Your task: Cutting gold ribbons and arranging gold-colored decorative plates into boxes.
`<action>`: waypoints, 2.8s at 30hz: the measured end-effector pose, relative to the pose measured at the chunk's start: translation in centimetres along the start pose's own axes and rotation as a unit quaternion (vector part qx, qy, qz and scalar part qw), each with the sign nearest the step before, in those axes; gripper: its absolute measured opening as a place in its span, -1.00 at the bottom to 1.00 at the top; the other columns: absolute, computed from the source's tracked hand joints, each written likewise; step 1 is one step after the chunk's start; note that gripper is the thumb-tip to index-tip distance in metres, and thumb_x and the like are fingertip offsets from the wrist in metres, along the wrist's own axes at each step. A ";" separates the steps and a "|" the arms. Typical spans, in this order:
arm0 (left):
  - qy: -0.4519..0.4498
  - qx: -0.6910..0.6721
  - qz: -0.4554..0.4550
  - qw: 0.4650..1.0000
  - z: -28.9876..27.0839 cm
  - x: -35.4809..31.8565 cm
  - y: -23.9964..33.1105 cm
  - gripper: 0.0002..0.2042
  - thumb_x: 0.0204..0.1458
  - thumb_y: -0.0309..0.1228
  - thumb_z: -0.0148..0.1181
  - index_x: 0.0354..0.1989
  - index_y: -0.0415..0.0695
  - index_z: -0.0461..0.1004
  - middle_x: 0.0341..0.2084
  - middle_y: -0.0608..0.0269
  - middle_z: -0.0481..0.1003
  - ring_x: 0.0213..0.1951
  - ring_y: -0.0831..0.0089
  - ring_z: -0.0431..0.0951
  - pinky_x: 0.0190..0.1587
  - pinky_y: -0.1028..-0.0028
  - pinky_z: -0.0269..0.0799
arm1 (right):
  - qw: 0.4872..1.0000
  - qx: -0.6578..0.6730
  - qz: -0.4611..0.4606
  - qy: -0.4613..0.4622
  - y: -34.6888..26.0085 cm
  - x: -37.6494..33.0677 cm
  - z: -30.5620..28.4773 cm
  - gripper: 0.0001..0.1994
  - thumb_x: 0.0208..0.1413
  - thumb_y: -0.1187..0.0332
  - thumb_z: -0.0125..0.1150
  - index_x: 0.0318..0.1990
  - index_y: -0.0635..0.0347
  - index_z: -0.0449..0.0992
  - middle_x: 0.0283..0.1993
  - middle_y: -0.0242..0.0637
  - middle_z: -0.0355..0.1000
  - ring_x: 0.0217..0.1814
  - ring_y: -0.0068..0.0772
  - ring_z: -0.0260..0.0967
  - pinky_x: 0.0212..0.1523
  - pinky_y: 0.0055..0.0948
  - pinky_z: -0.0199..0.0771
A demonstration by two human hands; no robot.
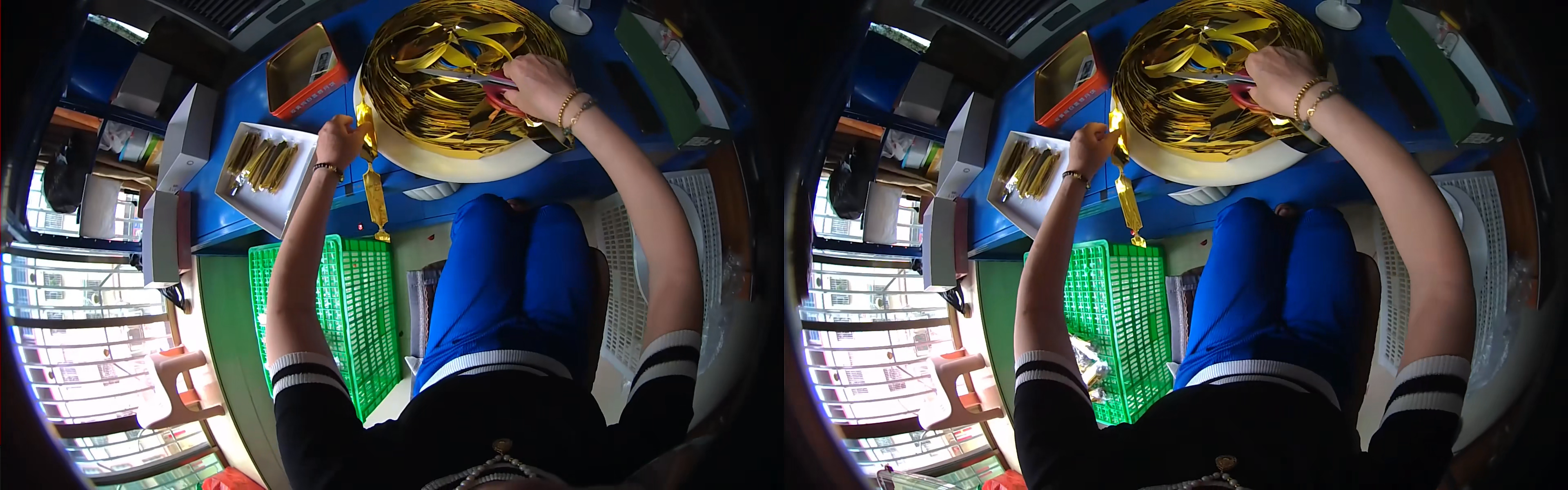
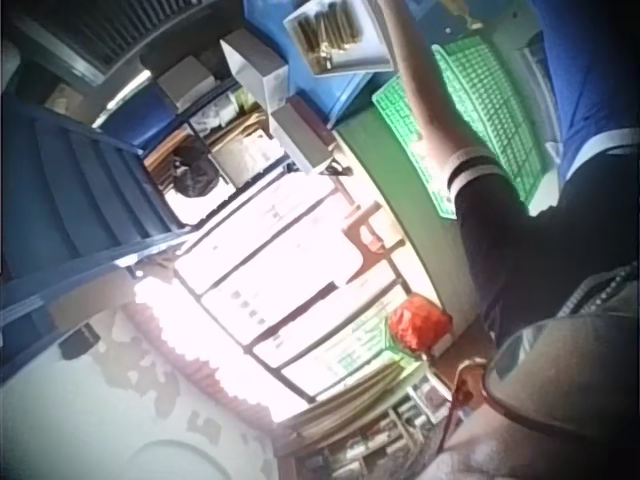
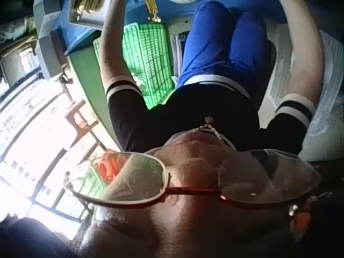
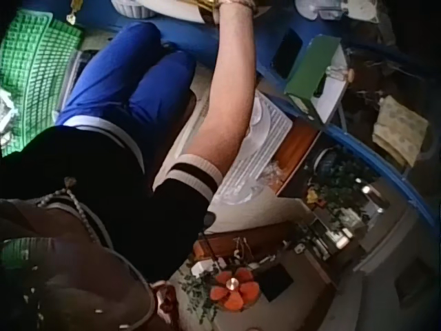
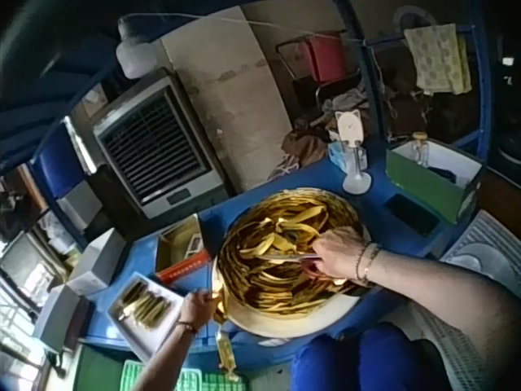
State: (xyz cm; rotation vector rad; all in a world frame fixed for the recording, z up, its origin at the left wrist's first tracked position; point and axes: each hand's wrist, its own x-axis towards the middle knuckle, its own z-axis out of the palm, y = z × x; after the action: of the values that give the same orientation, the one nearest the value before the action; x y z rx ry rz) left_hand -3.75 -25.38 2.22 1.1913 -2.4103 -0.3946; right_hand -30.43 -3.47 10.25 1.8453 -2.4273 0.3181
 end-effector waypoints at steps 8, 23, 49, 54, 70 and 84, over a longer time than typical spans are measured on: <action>0.101 0.047 -0.102 0.989 -1.0 4.7 2.2 -0.76 -0.24 -0.30 0.06 -0.43 -0.17 0.50 -0.43 -0.08 0.50 -0.28 0.01 0.50 -0.17 0.19 0.40 | 0.997 -0.024 0.051 -0.056 -1.0 0.7 -2.1 -0.87 -0.20 0.40 0.15 -0.45 0.22 0.53 -0.36 -0.10 0.47 -0.21 -0.16 0.44 -0.20 -0.32 0.43; 0.160 -0.090 0.268 0.946 -16.9 -2.3 17.6 -0.95 -0.13 -0.61 0.05 -0.46 -0.25 0.38 -0.66 0.23 0.45 -0.57 0.62 0.45 -0.51 0.61 0.36 | 0.969 0.236 0.022 0.071 -2.3 -7.8 -1.6 -0.70 -0.23 0.15 0.21 -0.49 0.23 0.49 -0.49 -0.13 0.46 -0.41 -0.19 0.45 -0.37 -0.26 0.42; 0.013 0.198 -0.058 0.978 -15.6 -24.6 -3.9 -0.90 -0.11 -0.48 0.12 -0.59 -0.19 0.38 -0.69 0.16 0.39 -0.68 0.33 0.36 -0.56 0.45 0.33 | 0.881 0.442 0.015 0.170 1.0 -19.1 -1.1 -0.77 -0.15 0.44 0.28 -0.30 0.22 0.40 -0.50 -0.41 0.41 -0.51 -0.66 0.34 -0.49 -0.61 0.30; -0.211 0.147 -0.138 0.957 -14.5 -29.3 -7.6 -0.77 -0.16 -0.35 0.23 -0.35 -0.21 0.48 -0.39 0.07 0.53 -0.33 0.21 0.55 -0.29 0.30 0.44 | 0.897 0.383 -0.212 0.051 -5.5 -23.5 2.4 -0.70 -0.29 0.30 0.32 -0.38 0.16 0.39 -0.53 -0.34 0.37 -0.50 -0.32 0.38 -0.44 -0.36 0.36; -0.357 -0.437 -0.211 0.798 6.3 -17.3 8.3 -0.48 -0.18 -0.06 0.31 -0.20 -0.25 0.37 -0.40 0.17 0.49 -0.41 0.48 0.45 -0.37 0.53 0.34 | 0.827 0.434 -0.341 -0.108 -16.0 -26.1 6.6 -0.76 -0.29 0.32 0.26 -0.48 0.22 0.35 -0.52 -0.27 0.37 -0.44 -0.27 0.41 -0.41 -0.35 0.39; -0.368 -0.455 -0.214 0.783 4.2 -18.2 12.4 -0.68 -0.08 -0.33 0.23 -0.20 -0.26 0.38 -0.56 0.38 0.37 -0.53 0.61 0.38 -0.43 0.61 0.33 | 0.838 0.424 -0.247 -0.240 -19.1 -25.6 9.9 -0.75 -0.24 0.22 0.24 -0.45 0.21 0.49 -0.51 -0.14 0.45 -0.41 -0.18 0.45 -0.39 -0.24 0.41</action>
State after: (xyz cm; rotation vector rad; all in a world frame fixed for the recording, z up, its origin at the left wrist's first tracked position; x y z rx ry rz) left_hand -4.37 -3.14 -0.54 1.1639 -1.8721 -2.2096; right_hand -4.46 13.79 -1.86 3.1613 -2.0477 1.1468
